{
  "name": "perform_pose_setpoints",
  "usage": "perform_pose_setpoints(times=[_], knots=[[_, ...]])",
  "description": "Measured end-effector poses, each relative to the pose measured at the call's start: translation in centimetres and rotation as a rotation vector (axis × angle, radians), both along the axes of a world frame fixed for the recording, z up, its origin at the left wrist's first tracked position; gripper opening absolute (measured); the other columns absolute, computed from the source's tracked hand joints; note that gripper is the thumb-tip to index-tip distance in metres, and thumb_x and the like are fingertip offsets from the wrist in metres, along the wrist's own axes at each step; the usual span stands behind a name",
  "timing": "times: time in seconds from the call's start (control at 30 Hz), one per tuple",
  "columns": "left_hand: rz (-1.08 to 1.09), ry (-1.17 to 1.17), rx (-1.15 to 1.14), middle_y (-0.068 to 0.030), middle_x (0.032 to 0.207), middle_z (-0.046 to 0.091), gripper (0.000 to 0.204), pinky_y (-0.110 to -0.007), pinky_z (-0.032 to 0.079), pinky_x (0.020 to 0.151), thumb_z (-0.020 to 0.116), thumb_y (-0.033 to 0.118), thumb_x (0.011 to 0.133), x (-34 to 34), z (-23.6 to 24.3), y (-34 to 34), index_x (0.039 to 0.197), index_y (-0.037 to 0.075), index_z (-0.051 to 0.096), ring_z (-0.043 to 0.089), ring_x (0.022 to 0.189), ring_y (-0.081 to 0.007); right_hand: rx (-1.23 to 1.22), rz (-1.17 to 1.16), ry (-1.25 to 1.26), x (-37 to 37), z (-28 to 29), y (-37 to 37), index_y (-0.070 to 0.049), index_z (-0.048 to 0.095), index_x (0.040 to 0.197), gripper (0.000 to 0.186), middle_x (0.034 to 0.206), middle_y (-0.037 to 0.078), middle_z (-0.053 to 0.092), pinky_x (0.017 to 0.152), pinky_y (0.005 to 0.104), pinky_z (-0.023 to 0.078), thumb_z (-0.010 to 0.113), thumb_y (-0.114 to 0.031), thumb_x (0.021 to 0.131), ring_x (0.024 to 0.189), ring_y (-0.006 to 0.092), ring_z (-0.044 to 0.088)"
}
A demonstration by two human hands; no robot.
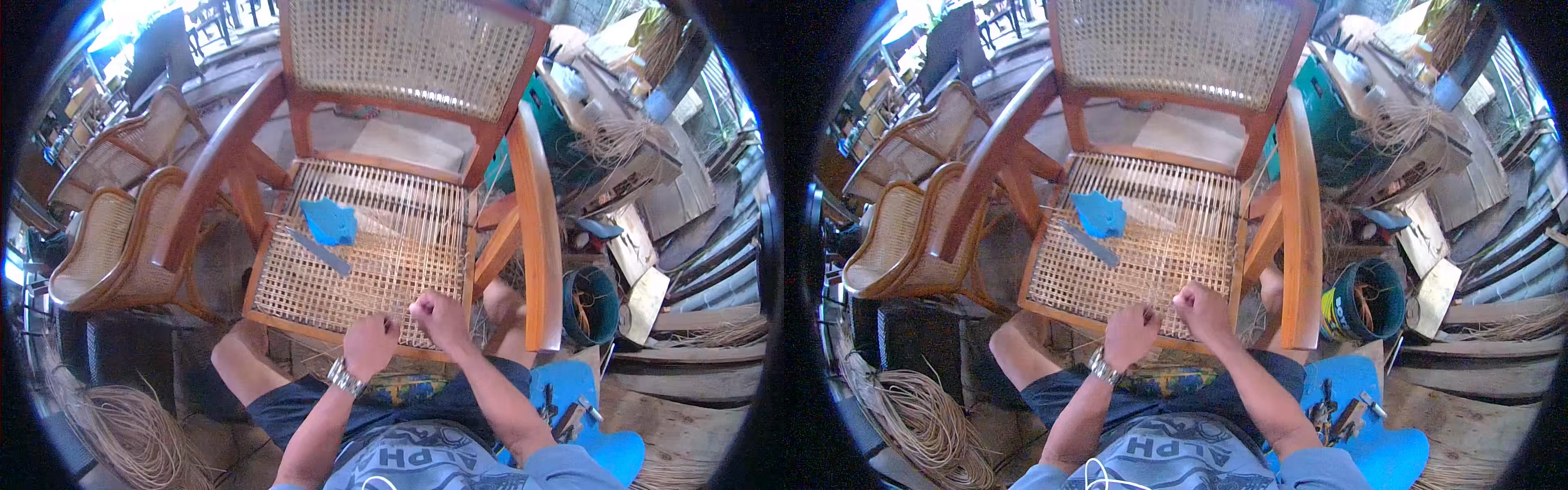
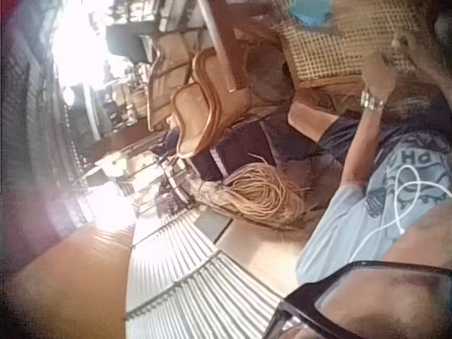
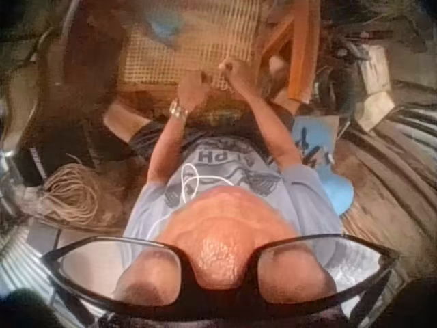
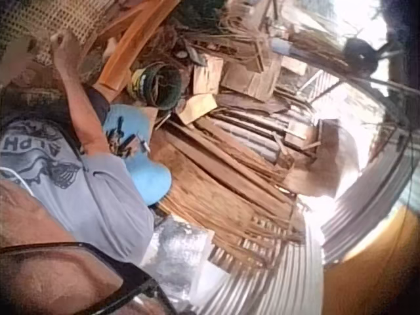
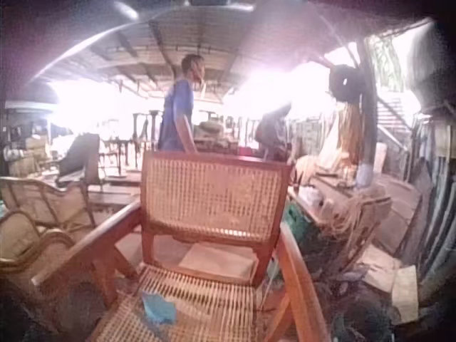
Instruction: Weaving or repairing the cane seat of a wooden chair using strands of fiber.
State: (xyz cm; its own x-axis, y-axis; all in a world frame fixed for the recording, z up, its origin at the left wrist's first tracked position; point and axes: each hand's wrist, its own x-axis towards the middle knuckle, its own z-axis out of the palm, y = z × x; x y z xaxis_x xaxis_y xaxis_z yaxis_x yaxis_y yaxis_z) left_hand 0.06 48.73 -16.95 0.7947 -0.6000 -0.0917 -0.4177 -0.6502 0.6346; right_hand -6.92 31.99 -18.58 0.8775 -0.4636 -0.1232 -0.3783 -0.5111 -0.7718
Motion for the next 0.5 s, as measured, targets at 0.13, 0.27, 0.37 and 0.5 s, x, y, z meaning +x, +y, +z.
perform_pose_setpoints(times=[0.13, 0.27, 0.37, 0.5], knots=[[0.031, -0.036, -0.018, -0.0231, 0.076, 0.068, 0.035, -0.051, 0.052, 0.066, 0.062, 0.035, 0.093, -2.2, 3.4, 6.8, 0.083, 0.001, 0.069, 0.067, 0.074, -0.043, -0.057, 0.121, -0.196, -1.6, 1.0, 5.9, -0.007, 0.059, 0.081, 0.013, 0.075, 0.009, 0.062, 0.068, 0.0383, 0.052, 0.065, -0.014, 0.09, 0.07, 0.0227, 0.063], [0.139, 0.066, -0.09, -0.0211, 0.076, 0.068, 0.032, -0.044, 0.052, 0.067, 0.066, 0.029, 0.092, -4.3, 7.5, 14.4, 0.083, -0.001, 0.07, 0.068, 0.072, -0.0377, 0.203, 0.288, -0.269, -2.8, 2.7, 11.1, -0.005, 0.062, 0.088, 0.014, 0.085, 0.01, 0.066, 0.071, 0.04, 0.053, 0.065, -0.018, 0.091, 0.077, 0.0257, 0.066], [0.256, 0.21, -0.071, -0.0205, 0.075, 0.067, 0.03, -0.039, 0.053, 0.071, 0.072, 0.025, 0.089, -5.8, 9.7, 18.5, 0.091, -0.005, 0.07, 0.07, 0.076, -0.0332, 0.351, 0.366, -0.299, -3.5, 4.2, 14.0, -0.005, 0.064, 0.092, 0.017, 0.087, 0.014, 0.068, 0.072, 0.0425, 0.052, 0.065, -0.022, 0.092, 0.081, 0.0293, 0.068], [0.249, 0.059, -0.071, -0.0163, 0.077, 0.072, 0.027, -0.034, 0.054, 0.066, 0.07, 0.022, 0.091, -7.5, 10.6, 21.4, 0.092, -0.005, 0.071, 0.069, 0.071, -0.0175, 0.159, 0.505, -0.27, -4.3, 5.8, 16.8, -0.004, 0.064, 0.095, 0.02, 0.084, 0.016, 0.068, 0.072, 0.0444, 0.052, 0.064, -0.024, 0.092, 0.081, 0.0334, 0.068]])
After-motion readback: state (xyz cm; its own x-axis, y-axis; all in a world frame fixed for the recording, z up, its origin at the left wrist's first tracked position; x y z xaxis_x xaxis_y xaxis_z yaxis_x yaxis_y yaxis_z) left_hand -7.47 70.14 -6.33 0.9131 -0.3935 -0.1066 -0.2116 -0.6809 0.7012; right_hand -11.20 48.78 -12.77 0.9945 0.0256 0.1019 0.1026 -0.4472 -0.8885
